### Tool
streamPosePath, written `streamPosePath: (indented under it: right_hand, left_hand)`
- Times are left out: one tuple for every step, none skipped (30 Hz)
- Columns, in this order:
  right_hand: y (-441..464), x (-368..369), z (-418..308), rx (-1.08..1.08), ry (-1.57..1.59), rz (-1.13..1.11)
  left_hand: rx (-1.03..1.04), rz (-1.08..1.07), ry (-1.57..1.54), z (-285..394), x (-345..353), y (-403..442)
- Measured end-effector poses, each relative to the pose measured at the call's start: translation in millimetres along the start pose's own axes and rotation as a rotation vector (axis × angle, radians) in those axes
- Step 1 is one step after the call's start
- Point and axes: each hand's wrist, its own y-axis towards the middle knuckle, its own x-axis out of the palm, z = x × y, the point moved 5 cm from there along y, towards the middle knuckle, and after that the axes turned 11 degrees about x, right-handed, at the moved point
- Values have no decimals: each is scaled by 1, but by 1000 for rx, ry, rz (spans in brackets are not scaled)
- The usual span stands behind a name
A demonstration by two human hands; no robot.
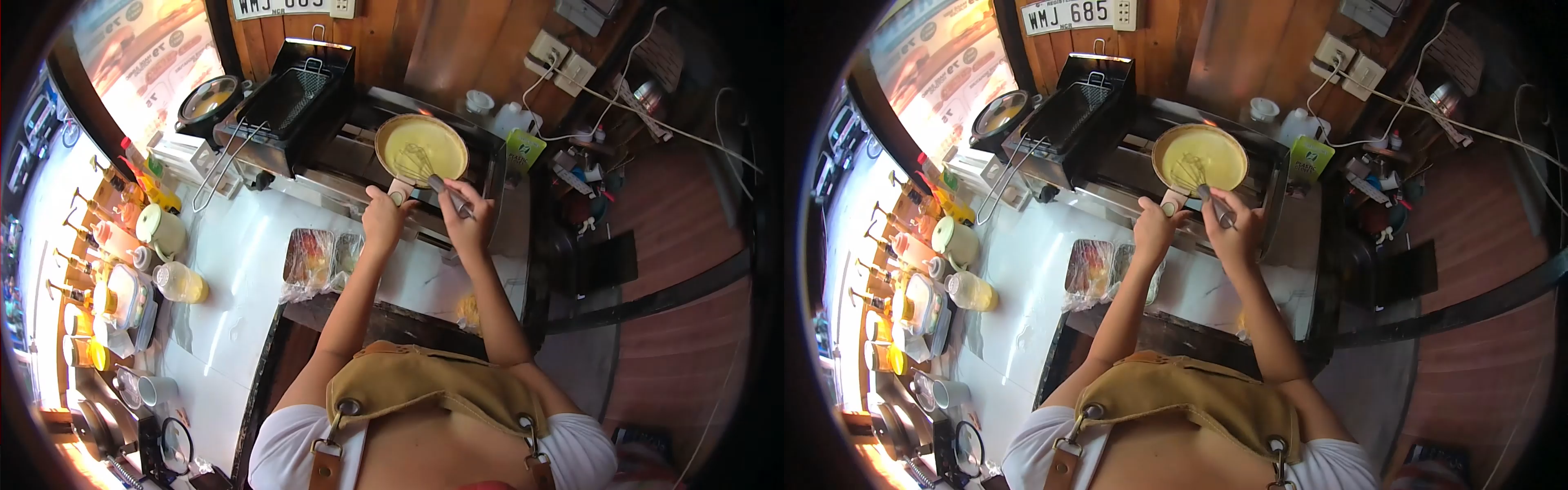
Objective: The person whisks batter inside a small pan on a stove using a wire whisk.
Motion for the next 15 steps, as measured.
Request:
streamPosePath:
  right_hand:
    - [-1,0,-6,-42,-39,-27]
    - [0,5,-7,-68,-50,-10]
    - [4,12,-3,-94,-61,8]
    - [9,19,2,-170,-127,42]
    - [14,22,11,-165,-132,52]
    - [18,23,12,-160,-197,71]
    - [21,23,12,-157,-260,88]
    - [22,19,12,-178,-234,110]
    - [20,14,8,-180,-233,110]
    - [16,6,1,-154,-284,125]
    - [11,0,-5,-128,-336,140]
    - [5,-4,-11,-154,-279,135]
    - [5,-4,-14,-150,-280,134]
    - [3,1,-17,-132,-206,64]
    - [2,6,-19,-111,-134,-3]
  left_hand:
    - [-17,-17,-6,-1,2,-3]
    - [-27,-21,-6,-1,3,-3]
    - [-16,-27,-8,0,3,-3]
    - [-11,-18,-23,0,2,-3]
    - [-8,-11,-38,0,2,-4]
    - [-5,-10,-25,1,1,-4]
    - [1,-12,-26,2,1,-3]
    - [-5,-17,-20,1,1,-3]
    - [-13,-22,-14,0,1,-3]
    - [-15,-21,-14,-1,2,-3]
    - [9,-11,-4,-1,3,-2]
    - [32,-5,6,-2,4,-2]
    - [31,-9,7,-4,5,-2]
    - [21,0,23,-5,7,-1]
    - [13,5,38,-6,8,-1]
